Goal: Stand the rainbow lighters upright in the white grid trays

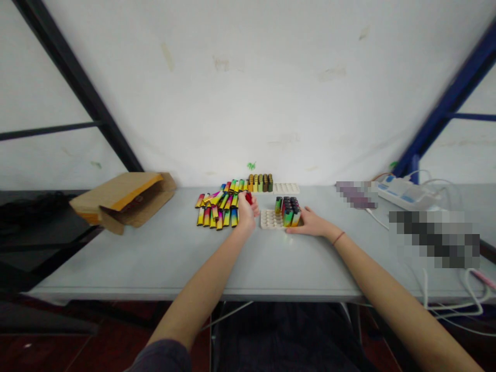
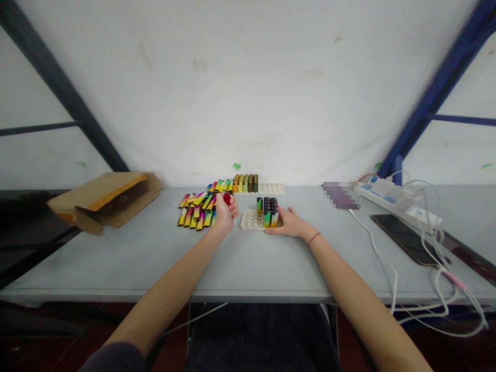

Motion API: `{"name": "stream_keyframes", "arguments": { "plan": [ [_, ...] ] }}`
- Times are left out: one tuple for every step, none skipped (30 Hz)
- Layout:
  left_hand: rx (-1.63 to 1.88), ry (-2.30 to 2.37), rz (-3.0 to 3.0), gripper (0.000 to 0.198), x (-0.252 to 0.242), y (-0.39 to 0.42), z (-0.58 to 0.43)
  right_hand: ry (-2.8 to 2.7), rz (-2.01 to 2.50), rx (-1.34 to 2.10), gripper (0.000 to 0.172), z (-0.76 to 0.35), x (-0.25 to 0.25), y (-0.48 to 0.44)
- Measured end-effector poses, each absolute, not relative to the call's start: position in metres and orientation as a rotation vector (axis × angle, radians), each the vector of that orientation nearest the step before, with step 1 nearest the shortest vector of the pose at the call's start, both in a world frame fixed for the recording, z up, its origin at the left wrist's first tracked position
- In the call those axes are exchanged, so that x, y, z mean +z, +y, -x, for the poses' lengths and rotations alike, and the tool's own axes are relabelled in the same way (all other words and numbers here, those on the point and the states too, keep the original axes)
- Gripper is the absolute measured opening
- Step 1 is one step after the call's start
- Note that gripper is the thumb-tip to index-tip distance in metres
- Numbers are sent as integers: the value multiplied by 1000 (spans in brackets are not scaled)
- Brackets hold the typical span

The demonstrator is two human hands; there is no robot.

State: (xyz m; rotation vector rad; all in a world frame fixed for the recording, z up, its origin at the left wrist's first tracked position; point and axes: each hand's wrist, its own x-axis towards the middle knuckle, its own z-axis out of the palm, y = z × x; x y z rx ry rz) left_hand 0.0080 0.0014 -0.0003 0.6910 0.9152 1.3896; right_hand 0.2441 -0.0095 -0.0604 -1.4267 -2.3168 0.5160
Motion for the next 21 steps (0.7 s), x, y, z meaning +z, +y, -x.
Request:
{"name": "stream_keyframes", "arguments": {
  "plan": [
    [1385, 925, -725, 52, -2, 2, -9, -2318, 1427, 518, 82, -244, -60, -10],
    [1382, 946, -774, 52, -4, 2, -10, -2319, 1427, 521, 81, -244, -60, -10],
    [1387, 973, -846, 50, -7, 2, -11, -2319, 1427, 526, 81, -244, -60, -10],
    [1399, 999, -945, 47, -10, 1, -12, -2321, 1425, 530, 80, -244, -59, -10],
    [1419, 1021, -1064, 41, -13, -1, -13, -2325, 1423, 534, 79, -244, -59, -10],
    [1437, 1033, -1194, 33, -16, -3, -14, -2328, 1419, 536, 78, -244, -59, -10],
    [1452, 1032, -1323, 24, -19, -5, -15, -2330, 1415, 534, 77, -244, -58, -10],
    [1457, 1022, -1447, 17, -21, -6, -16, -2330, 1411, 530, 77, -244, -58, -10],
    [1452, 1009, -1560, 13, -22, -8, -17, -2329, 1406, 524, 77, -244, -58, -10],
    [1445, 994, -1666, 12, -23, -9, -18, -2327, 1405, 519, 77, -244, -58, -10],
    [1443, 980, -1768, 12, -24, -9, -18, -2328, 1407, 517, 76, -244, -58, -10],
    [1444, 967, -1864, 12, -24, -8, -19, -2330, 1413, 519, 76, -244, -57, -10],
    [1450, 955, -1946, 13, -24, -7, -18, -2334, 1419, 523, 76, -244, -57, -11],
    [1449, 942, -2009, 13, -23, -5, -17, -2337, 1424, 527, 77, -244, -57, -11],
    [1438, 930, -2045, 14, -23, -2, -16, -2337, 1429, 528, 77, -244, -58, -11],
    [1411, 917, -2056, 15, -23, 0, -14, -2337, 1431, 528, 77, -244, -58, -11],
    [1372, 904, -2044, 16, -22, 2, -13, -2336, 1432, 525, 77, -244, -58, -11],
    [1329, 891, -2015, 16, -22, 4, -11, -2335, 1432, 523, 78, -244, -58, -11],
    [1292, 884, -1974, 16, -22, 6, -10, -2336, 1431, 522, 79, -244, -57, -11],
    [1263, 881, -1930, 15, -22, 7, -9, -2336, 1429, 524, 80, -244, -57, -11],
    [1240, 880, -1888, 15, -22, 8, -8, -2336, 1427, 528, 81, -244, -57, -11]
  ]
}}
